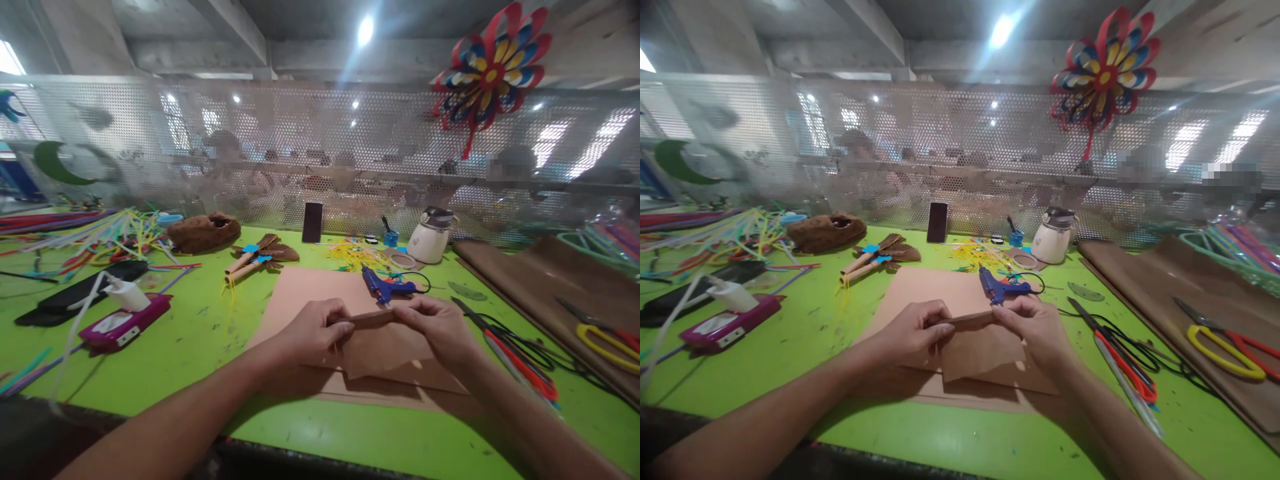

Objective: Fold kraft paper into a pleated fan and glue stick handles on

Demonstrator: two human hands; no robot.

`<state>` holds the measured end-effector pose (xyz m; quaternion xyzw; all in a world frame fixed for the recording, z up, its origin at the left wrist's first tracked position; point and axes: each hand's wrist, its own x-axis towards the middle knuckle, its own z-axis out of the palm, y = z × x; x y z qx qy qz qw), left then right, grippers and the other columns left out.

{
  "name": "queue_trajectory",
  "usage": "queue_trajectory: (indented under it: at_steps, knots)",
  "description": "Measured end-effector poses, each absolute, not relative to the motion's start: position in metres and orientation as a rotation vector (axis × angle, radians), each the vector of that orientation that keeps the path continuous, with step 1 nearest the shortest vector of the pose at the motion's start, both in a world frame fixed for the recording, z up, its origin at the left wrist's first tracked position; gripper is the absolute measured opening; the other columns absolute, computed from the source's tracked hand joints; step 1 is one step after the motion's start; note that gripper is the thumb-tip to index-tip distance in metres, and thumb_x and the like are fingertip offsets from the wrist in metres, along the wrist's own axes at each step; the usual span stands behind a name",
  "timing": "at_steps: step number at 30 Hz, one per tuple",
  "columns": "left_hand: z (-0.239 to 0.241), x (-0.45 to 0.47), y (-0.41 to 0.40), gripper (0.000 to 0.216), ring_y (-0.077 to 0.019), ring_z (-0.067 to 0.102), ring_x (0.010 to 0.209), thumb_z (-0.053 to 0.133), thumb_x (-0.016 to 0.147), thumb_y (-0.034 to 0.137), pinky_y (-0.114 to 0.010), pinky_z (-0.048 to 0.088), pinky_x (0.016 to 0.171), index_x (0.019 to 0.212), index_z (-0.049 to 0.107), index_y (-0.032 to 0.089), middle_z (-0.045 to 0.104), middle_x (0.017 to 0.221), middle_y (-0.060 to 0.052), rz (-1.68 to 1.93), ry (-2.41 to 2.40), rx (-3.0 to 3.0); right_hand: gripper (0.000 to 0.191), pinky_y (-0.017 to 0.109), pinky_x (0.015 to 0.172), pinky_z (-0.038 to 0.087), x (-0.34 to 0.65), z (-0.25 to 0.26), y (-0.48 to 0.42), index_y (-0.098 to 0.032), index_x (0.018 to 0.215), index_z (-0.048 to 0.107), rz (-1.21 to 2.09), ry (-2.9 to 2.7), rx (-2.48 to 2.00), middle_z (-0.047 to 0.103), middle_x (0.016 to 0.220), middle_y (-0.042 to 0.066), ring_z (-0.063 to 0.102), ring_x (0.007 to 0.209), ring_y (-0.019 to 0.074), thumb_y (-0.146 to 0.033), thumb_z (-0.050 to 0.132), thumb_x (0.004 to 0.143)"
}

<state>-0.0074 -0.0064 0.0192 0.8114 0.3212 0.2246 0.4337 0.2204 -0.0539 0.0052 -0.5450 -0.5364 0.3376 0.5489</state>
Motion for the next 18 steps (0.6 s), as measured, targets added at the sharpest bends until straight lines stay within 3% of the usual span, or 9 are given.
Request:
queue_trajectory:
  at_steps: [5,18]
  knots:
    - [0.014,-0.007,-0.003,0.014,-0.0098,0.054,0.055,0.051,0.081,0.029,-0.021,0.042,0.052,0.079,0.052,0.015,0.057,0.065,0.002,0.692,0.787,1.987,0.028,0.027,0.060,0.040,0.229,0.001,-0.050,-0.018,0.061,0.066,0.847,-1.206,-1.241,0.063,0.061,0.002,0.052,0.061,0.0156,-0.044,0.076,0.061]
    - [0.024,-0.010,-0.017,0.025,-0.0105,0.056,0.067,0.062,0.078,0.030,-0.024,0.045,0.064,0.094,0.052,0.014,0.062,0.077,-0.002,1.028,0.668,2.013,0.023,0.027,0.057,0.044,0.233,-0.003,-0.049,-0.020,0.069,0.070,0.952,-1.158,-1.106,0.061,0.065,0.003,0.053,0.065,0.0169,-0.040,0.077,0.061]
